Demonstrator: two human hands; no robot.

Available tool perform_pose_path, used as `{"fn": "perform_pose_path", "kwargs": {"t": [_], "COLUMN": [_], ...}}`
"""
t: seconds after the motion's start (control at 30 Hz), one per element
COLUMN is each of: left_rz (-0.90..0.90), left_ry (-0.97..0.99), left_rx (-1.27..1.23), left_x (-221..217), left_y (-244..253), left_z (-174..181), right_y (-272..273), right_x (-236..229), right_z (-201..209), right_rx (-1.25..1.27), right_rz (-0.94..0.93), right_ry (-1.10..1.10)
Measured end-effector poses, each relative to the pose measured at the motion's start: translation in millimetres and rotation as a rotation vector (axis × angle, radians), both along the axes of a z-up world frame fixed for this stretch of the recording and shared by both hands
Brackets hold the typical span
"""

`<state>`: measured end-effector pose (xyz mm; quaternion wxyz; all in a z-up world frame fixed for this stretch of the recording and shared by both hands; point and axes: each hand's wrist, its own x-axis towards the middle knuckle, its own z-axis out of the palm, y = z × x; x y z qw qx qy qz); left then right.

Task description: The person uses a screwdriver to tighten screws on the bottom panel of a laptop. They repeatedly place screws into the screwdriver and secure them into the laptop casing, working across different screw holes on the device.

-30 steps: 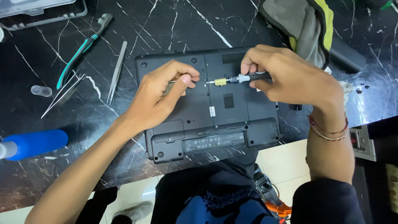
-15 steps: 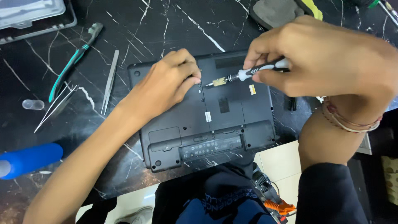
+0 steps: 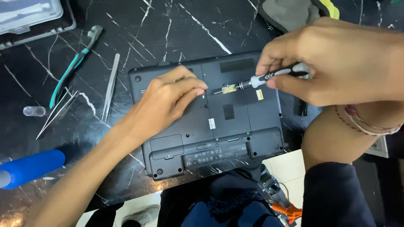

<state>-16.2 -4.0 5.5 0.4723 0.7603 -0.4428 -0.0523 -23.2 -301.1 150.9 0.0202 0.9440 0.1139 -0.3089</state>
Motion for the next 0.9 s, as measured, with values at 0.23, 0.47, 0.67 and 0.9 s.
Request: {"fn": "perform_pose_path", "kwargs": {"t": [0.23, 0.47, 0.67, 0.9], "left_rz": [-0.001, 0.112, 0.230, 0.355], "left_ry": [-0.005, 0.364, 0.912, 1.384], "left_rx": [-0.017, -0.029, -0.251, -0.544], "left_x": [-2, -11, -15, -17], "left_y": [-1, -8, -17, -22], "left_z": [1, 11, 8, 11], "right_y": [8, 13, 6, -5], "right_x": [-3, -1, -6, -10], "right_z": [3, 2, 0, 1], "right_rx": [-0.037, -0.071, -0.105, -0.060], "right_rz": [-0.033, -0.019, 0.023, -0.028], "right_ry": [0.042, 0.120, 0.106, 0.101]}}
